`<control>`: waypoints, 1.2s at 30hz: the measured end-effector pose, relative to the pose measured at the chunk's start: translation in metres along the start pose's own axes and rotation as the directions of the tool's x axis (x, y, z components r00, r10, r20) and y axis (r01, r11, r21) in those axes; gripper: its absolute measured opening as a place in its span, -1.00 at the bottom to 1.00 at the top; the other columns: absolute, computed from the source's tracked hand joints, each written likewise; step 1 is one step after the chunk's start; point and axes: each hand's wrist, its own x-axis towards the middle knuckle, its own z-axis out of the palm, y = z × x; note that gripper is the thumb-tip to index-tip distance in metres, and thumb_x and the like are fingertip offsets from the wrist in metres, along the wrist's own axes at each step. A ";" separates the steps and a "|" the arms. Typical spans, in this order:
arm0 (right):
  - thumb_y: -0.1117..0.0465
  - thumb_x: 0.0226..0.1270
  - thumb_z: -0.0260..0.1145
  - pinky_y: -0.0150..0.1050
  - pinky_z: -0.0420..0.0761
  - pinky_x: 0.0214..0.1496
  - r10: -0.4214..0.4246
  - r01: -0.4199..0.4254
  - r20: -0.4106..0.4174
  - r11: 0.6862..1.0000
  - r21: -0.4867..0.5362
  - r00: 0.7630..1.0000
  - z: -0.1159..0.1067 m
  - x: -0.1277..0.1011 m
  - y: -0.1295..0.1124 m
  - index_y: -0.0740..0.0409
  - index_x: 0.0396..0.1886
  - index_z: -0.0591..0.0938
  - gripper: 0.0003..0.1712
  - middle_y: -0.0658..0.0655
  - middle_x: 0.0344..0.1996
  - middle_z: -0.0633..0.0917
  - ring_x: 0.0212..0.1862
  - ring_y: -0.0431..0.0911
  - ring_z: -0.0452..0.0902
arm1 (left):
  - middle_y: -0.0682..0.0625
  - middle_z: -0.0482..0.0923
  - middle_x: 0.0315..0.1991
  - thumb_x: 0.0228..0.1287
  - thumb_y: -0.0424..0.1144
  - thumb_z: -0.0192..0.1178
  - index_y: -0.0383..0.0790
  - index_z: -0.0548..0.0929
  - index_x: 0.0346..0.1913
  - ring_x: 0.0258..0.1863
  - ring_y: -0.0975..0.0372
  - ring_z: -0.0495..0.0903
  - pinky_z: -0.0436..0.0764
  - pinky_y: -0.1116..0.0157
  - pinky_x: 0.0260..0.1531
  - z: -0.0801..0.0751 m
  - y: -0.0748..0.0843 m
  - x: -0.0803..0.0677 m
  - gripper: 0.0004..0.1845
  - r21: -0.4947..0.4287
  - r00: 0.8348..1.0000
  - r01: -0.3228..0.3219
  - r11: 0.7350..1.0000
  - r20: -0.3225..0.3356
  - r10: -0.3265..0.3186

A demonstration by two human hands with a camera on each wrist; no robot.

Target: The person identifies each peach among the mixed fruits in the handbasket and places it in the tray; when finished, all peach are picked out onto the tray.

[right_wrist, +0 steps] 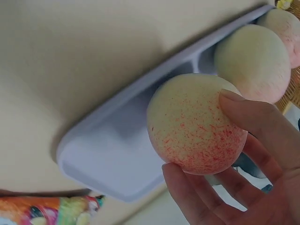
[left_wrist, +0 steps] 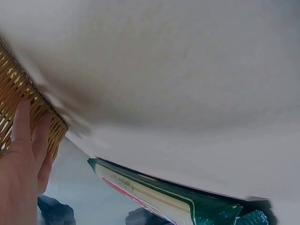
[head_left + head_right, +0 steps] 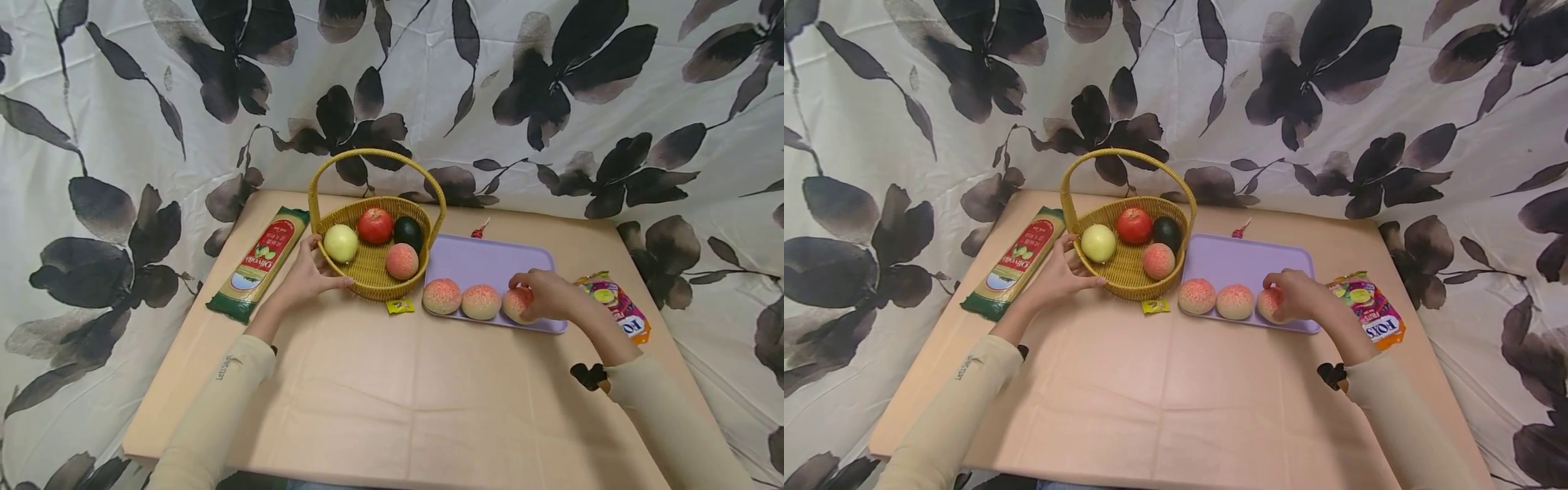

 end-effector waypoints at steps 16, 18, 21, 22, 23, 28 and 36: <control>0.26 -0.13 0.67 0.12 0.69 -0.03 -0.025 0.024 -0.037 1.000 -0.009 0.999 0.010 0.000 0.001 0.23 0.08 0.67 -0.33 0.28 -0.13 0.67 -0.13 0.10 0.58 | -0.27 -0.17 0.63 0.03 -0.18 0.66 -0.19 -0.27 0.60 0.62 -0.09 0.16 0.37 -0.02 0.54 0.000 0.000 0.002 0.38 -0.012 1.000 -0.020 1.000 -0.009 0.020; 0.26 -0.13 0.68 0.14 0.69 -0.01 -0.031 0.031 -0.040 0.999 -0.006 0.999 0.010 0.001 0.000 0.23 0.08 0.67 -0.32 0.29 -0.12 0.68 -0.12 0.11 0.59 | -0.27 -0.17 0.63 0.03 -0.17 0.66 -0.19 -0.27 0.60 0.62 -0.08 0.16 0.37 -0.02 0.54 0.000 -0.001 0.002 0.38 -0.007 1.000 -0.019 1.000 -0.009 0.019; 0.28 -0.14 0.67 0.13 0.69 -0.01 -0.044 0.044 -0.048 0.999 -0.008 0.998 0.011 0.001 -0.001 0.23 0.08 0.67 -0.33 0.29 -0.12 0.68 -0.12 0.10 0.59 | -0.26 -0.17 0.63 0.04 -0.15 0.66 -0.18 -0.27 0.60 0.63 -0.07 0.16 0.36 -0.02 0.55 0.000 -0.001 0.001 0.37 -0.006 1.000 -0.016 1.000 -0.008 0.015; 0.28 -0.14 0.67 0.12 0.69 -0.02 -0.048 0.047 -0.050 0.999 -0.009 0.998 0.011 0.001 -0.001 0.23 0.08 0.68 -0.33 0.28 -0.12 0.68 -0.12 0.10 0.58 | -0.27 -0.17 0.63 0.04 -0.15 0.66 -0.19 -0.28 0.60 0.63 -0.07 0.15 0.35 -0.02 0.55 0.000 0.000 0.001 0.38 -0.004 1.000 -0.015 1.000 -0.008 0.015; 0.29 -0.14 0.67 0.11 0.68 -0.02 -0.050 0.050 -0.052 0.999 -0.009 0.997 0.012 0.001 -0.002 0.22 0.07 0.68 -0.34 0.28 -0.13 0.68 -0.13 0.09 0.58 | -0.27 -0.17 0.63 0.04 -0.14 0.66 -0.19 -0.27 0.60 0.63 -0.07 0.16 0.36 -0.02 0.55 0.000 0.000 0.000 0.37 0.000 1.000 -0.014 1.000 -0.009 0.014; 0.29 -0.11 0.66 0.12 0.69 -0.02 -0.041 0.040 -0.051 0.999 -0.010 0.998 0.015 0.001 0.000 0.21 0.08 0.67 -0.35 0.28 -0.11 0.67 -0.12 0.10 0.58 | -0.28 -0.16 0.62 0.02 -0.12 0.67 -0.20 -0.26 0.60 0.62 -0.10 0.16 0.37 -0.03 0.54 0.000 0.001 -0.001 0.38 0.022 1.000 -0.012 1.000 -0.012 0.012; 0.27 -0.07 0.65 0.24 0.69 0.08 0.010 -0.010 -0.037 1.000 0.012 0.999 0.016 -0.001 0.001 0.22 0.19 0.64 -0.28 0.35 0.01 0.65 -0.02 0.17 0.60 | -0.26 -0.18 0.63 0.03 -0.11 0.66 -0.17 -0.27 0.61 0.63 -0.07 0.14 0.34 -0.02 0.55 -0.001 -0.001 0.000 0.38 0.021 1.000 -0.004 1.000 -0.010 0.005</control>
